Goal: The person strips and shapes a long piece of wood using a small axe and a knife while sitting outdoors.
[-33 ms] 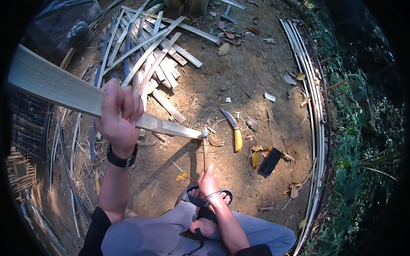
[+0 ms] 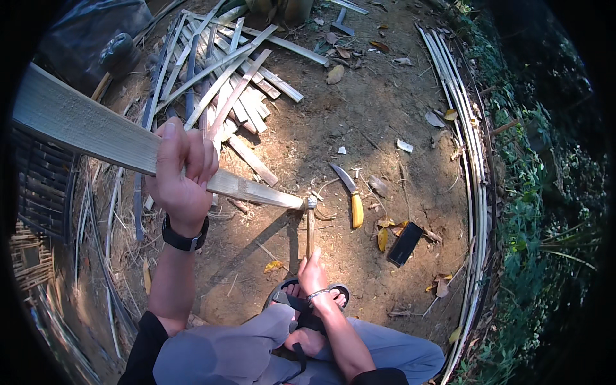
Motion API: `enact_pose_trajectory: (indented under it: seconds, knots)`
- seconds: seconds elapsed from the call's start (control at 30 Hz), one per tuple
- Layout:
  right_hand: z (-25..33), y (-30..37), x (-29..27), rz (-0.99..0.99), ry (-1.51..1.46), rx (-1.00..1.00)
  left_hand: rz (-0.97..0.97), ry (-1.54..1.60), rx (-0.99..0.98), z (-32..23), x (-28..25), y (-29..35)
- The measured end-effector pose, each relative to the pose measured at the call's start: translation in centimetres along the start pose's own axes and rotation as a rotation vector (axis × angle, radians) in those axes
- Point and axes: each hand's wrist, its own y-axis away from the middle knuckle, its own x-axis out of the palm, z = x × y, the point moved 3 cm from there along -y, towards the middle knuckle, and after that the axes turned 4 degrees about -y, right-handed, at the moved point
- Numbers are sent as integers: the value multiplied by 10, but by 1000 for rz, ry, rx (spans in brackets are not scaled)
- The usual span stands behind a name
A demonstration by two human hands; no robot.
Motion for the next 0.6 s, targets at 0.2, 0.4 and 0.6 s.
enact_pose_trajectory:
  seconds: [0.2, 0.4, 0.6]
  knots:
    - [58, 12, -62, -83, -187, -154, -23, -169, 9, -8, -6, 1]
    - [-7, 0, -4, 3, 60, -8, -8, -115, -14, -3, 5, -2]
    - [43, 1, -45, -55, -155, -91, -5, -194, 32, -5, -1, -3]
